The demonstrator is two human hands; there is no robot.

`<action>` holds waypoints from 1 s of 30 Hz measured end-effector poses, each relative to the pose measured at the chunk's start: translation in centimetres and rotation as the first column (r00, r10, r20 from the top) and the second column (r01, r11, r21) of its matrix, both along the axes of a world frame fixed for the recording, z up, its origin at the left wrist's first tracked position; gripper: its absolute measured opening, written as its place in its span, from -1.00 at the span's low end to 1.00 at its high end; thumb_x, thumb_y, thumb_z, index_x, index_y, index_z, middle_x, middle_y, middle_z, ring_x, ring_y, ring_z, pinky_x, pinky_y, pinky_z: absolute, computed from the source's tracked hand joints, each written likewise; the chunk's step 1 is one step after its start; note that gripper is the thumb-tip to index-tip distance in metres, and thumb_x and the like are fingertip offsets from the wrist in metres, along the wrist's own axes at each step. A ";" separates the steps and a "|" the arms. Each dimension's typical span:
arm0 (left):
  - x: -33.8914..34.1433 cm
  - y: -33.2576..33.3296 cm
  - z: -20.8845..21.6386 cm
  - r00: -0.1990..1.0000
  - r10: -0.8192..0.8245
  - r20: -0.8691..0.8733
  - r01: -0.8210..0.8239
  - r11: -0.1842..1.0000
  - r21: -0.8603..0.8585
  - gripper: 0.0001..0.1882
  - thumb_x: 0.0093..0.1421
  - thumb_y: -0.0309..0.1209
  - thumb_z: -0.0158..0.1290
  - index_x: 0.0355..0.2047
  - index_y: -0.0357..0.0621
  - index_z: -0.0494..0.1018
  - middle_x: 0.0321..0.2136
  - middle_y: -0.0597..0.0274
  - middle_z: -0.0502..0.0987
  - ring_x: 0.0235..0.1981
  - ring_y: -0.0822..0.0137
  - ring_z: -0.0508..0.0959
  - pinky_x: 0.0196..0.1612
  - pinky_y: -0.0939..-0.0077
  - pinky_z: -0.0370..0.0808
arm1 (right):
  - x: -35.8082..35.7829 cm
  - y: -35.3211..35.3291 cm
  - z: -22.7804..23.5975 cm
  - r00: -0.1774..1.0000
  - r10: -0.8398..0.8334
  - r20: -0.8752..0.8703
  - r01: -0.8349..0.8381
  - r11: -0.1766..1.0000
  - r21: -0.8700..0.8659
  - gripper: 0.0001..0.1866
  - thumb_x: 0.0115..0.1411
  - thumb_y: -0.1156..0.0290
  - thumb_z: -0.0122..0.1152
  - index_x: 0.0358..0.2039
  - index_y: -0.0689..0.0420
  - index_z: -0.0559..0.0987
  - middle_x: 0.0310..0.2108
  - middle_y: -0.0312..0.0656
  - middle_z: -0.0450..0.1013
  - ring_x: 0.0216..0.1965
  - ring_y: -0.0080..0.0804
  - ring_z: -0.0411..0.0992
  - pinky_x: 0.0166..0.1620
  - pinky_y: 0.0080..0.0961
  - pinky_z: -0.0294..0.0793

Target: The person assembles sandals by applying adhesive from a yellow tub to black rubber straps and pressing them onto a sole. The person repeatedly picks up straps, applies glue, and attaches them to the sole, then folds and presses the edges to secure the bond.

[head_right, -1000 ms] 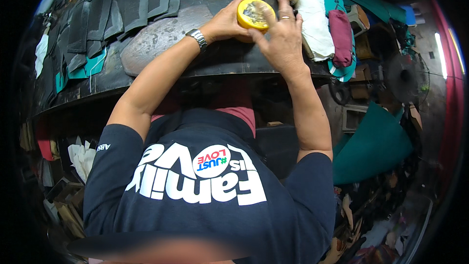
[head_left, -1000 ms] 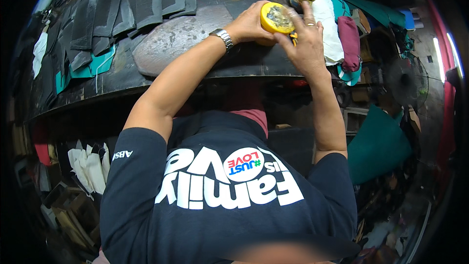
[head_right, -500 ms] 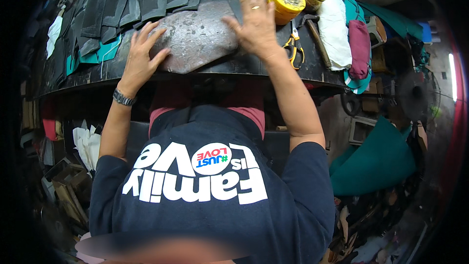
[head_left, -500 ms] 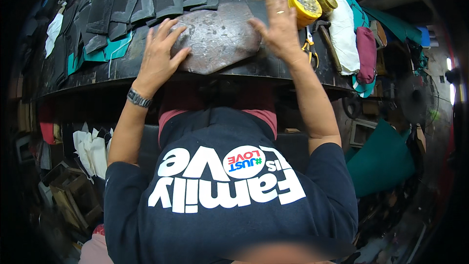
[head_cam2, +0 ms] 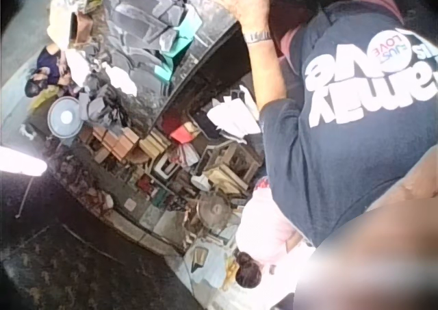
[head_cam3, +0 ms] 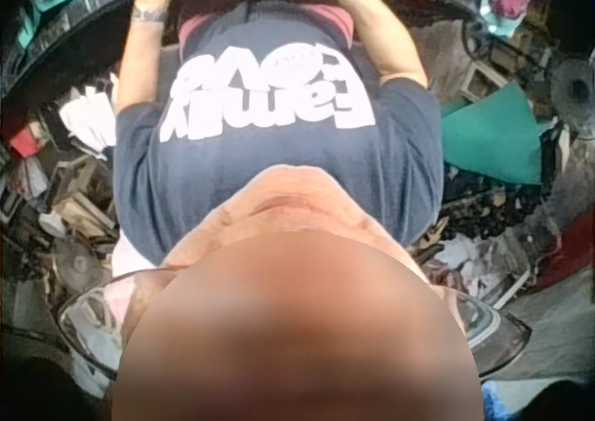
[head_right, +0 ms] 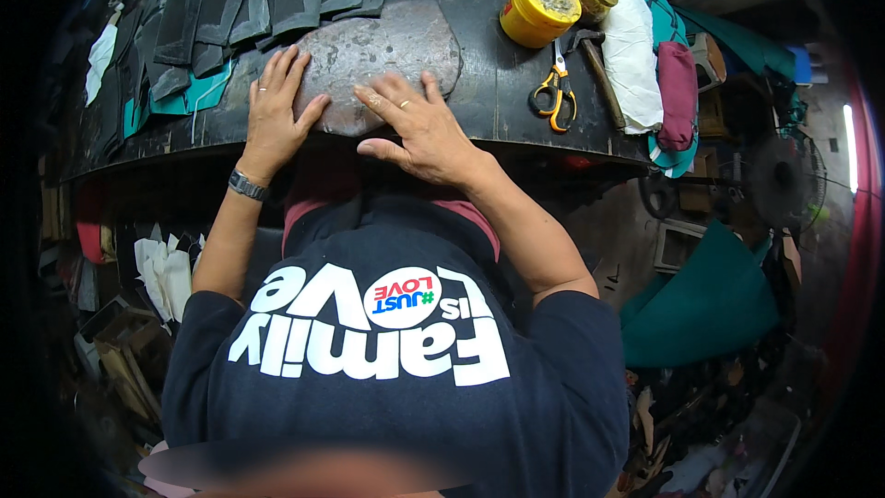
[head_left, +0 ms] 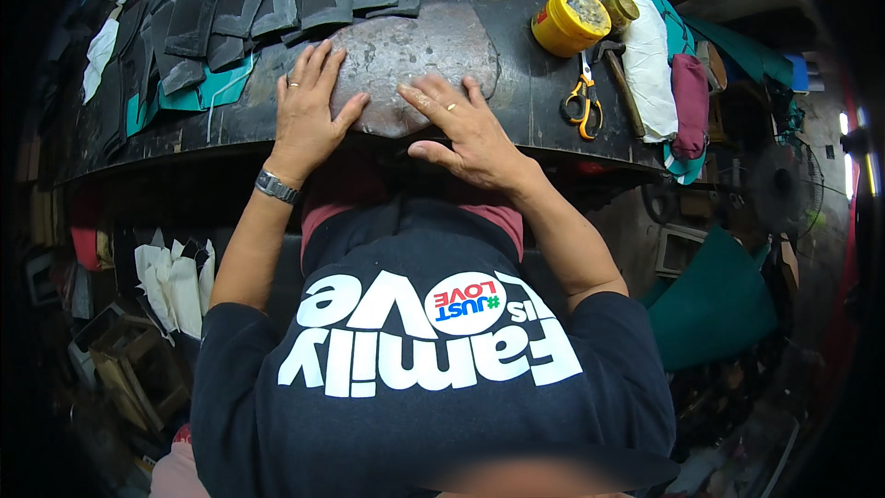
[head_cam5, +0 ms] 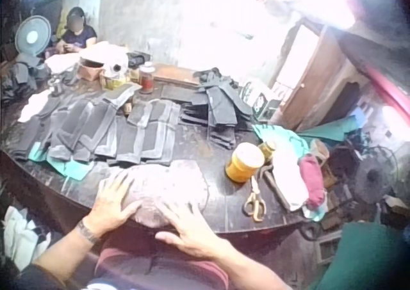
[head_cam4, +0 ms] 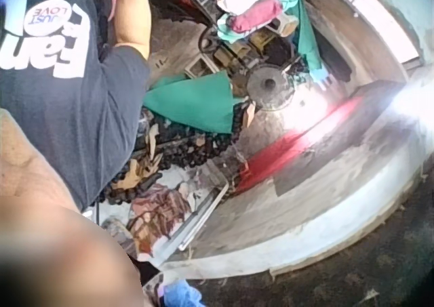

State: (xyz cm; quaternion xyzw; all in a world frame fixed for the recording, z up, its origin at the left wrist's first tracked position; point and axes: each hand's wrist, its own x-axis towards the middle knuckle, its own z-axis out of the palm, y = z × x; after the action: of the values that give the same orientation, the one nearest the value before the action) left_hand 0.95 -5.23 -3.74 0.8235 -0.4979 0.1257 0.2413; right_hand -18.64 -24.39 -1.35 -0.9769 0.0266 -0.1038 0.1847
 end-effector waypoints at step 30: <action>4.9 4.3 0.9 0.818 -0.317 -0.481 0.285 0.948 -0.141 -0.09 0.01 -0.22 0.40 0.33 -0.22 0.27 0.39 0.02 0.20 0.40 0.05 0.22 0.39 0.28 0.19 | 6.4 2.7 1.9 0.984 0.171 0.048 -0.171 0.829 0.532 -0.20 0.29 -0.21 0.06 0.35 0.09 0.31 0.39 0.16 0.14 0.44 0.06 0.05 0.41 0.19 -0.11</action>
State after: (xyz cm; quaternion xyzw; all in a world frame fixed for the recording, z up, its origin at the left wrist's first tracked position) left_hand 5.86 -0.96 -2.82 0.7308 -0.5385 -0.1148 0.4035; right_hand -12.24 -21.68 0.53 -0.8854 -0.0329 -0.0747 0.4576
